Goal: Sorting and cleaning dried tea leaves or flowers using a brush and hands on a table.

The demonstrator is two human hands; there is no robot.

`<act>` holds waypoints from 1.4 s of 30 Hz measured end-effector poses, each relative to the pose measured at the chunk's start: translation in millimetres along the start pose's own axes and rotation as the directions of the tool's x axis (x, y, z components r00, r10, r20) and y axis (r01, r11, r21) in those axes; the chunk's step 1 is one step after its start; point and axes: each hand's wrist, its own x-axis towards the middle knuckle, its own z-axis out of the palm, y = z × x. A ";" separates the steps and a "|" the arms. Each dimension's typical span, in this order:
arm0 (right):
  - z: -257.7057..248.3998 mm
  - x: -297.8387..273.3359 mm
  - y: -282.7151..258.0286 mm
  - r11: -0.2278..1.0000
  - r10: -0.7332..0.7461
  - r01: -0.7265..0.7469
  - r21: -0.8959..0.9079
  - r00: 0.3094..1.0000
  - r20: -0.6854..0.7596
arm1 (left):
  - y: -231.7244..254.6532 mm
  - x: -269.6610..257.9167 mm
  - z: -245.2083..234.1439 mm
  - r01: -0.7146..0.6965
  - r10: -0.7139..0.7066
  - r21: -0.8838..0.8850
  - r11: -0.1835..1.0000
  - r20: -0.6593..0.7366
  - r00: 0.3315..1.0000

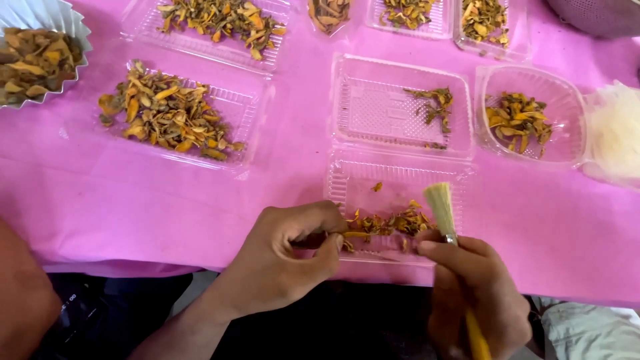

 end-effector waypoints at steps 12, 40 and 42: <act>18.8 8.9 -12.1 0.997 -0.053 0.056 0.053 0.997 -0.057 | -1.6 -2.7 -2.3 -0.028 0.035 -0.121 0.992 0.061 0.998; 5.9 14.0 -21.9 0.997 0.075 -0.078 0.022 0.990 0.120 | -7.4 -0.9 3.3 0.115 -0.116 -0.005 0.993 -0.023 0.993; 5.3 31.4 -21.3 0.970 -0.104 0.021 0.244 0.938 0.330 | -9.1 -2.1 1.6 0.045 -0.045 -0.037 0.998 -0.002 0.999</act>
